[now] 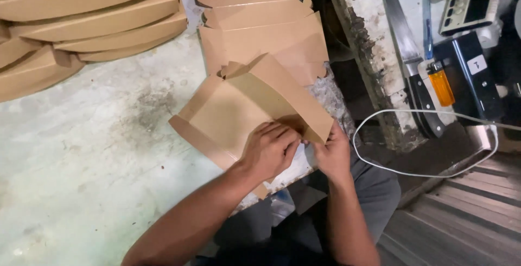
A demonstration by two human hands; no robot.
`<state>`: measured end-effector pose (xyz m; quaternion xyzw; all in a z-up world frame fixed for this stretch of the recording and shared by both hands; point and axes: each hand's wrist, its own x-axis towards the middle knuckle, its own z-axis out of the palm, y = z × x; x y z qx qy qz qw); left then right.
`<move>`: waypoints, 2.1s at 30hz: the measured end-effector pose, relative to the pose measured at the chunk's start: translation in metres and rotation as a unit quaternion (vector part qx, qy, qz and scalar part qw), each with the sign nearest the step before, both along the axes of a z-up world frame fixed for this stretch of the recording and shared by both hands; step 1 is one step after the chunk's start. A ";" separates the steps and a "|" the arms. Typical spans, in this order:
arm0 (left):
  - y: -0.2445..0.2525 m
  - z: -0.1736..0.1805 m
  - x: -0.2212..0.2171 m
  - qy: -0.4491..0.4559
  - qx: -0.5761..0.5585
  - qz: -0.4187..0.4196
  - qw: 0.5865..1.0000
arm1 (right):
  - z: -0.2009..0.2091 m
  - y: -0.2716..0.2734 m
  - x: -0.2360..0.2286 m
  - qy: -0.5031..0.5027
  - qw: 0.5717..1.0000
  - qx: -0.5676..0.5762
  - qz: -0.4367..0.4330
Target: The person assembles flat cardboard boxes by hand on a workbench. They fold the flaps and tuck the tabs into slots to form the box structure, repeating the process for multiple units.
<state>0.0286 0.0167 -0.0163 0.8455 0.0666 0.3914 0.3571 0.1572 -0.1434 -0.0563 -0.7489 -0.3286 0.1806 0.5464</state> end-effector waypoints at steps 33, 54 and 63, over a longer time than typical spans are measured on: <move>-0.007 -0.023 -0.006 -0.013 -0.060 0.004 0.998 | 0.029 0.004 -0.021 -0.024 0.996 -0.017 0.085; 0.103 -0.012 -0.057 0.252 -0.055 0.195 0.946 | 0.036 0.000 -0.048 -0.323 0.908 0.264 -0.049; 0.067 0.059 -0.057 0.277 -0.295 -0.219 0.888 | 0.066 0.015 -0.087 -0.058 0.993 -0.004 0.101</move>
